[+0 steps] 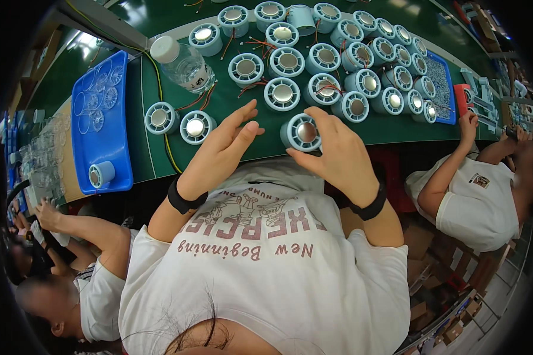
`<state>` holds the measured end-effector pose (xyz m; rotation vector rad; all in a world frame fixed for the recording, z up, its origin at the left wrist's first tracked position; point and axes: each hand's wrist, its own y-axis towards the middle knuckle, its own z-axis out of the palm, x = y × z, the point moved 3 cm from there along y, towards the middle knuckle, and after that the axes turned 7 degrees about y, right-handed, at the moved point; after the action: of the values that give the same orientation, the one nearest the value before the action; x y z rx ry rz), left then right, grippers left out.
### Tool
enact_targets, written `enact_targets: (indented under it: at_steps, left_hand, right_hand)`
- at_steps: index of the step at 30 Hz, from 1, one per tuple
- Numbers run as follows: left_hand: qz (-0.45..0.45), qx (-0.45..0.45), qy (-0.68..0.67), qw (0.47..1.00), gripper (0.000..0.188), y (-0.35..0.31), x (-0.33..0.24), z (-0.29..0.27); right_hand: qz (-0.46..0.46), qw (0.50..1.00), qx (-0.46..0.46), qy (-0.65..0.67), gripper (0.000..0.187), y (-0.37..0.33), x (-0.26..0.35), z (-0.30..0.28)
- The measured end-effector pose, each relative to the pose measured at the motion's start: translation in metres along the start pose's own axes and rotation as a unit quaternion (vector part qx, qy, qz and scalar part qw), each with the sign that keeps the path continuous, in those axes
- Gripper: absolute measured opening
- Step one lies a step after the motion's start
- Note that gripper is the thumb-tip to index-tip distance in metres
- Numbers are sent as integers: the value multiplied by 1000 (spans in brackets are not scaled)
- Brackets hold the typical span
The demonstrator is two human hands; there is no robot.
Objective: Wiping plastic components with a cloth and placing them into cardboard boxes on a factory production line.
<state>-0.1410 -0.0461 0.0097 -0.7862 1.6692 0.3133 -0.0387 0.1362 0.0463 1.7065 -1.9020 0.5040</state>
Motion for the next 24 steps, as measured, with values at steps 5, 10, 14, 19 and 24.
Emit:
enact_targets:
  at_steps: [5,10,14,19,24]
  left_hand:
    - [57,-48,51,996,43,5,-23,-4]
    - [73,-20,16,997,40,7,-31,-8]
    - [93,6,32,995,39,3,-39,-9]
    - [77,70,-6,994,35,-10,-54,-23]
    - [45,63,-67,995,32,-14,-63,-28]
  right_hand:
    - [53,998,-26,16,59,3,-2,26]
    - [46,992,-92,71,52,-6,1,14]
    - [-4,993,-113,16,38,3,13,-54]
    - [114,984,-128,-52,33,75,-30,-159]
    - [9,962,-30,-270,48,207,-185,-220]
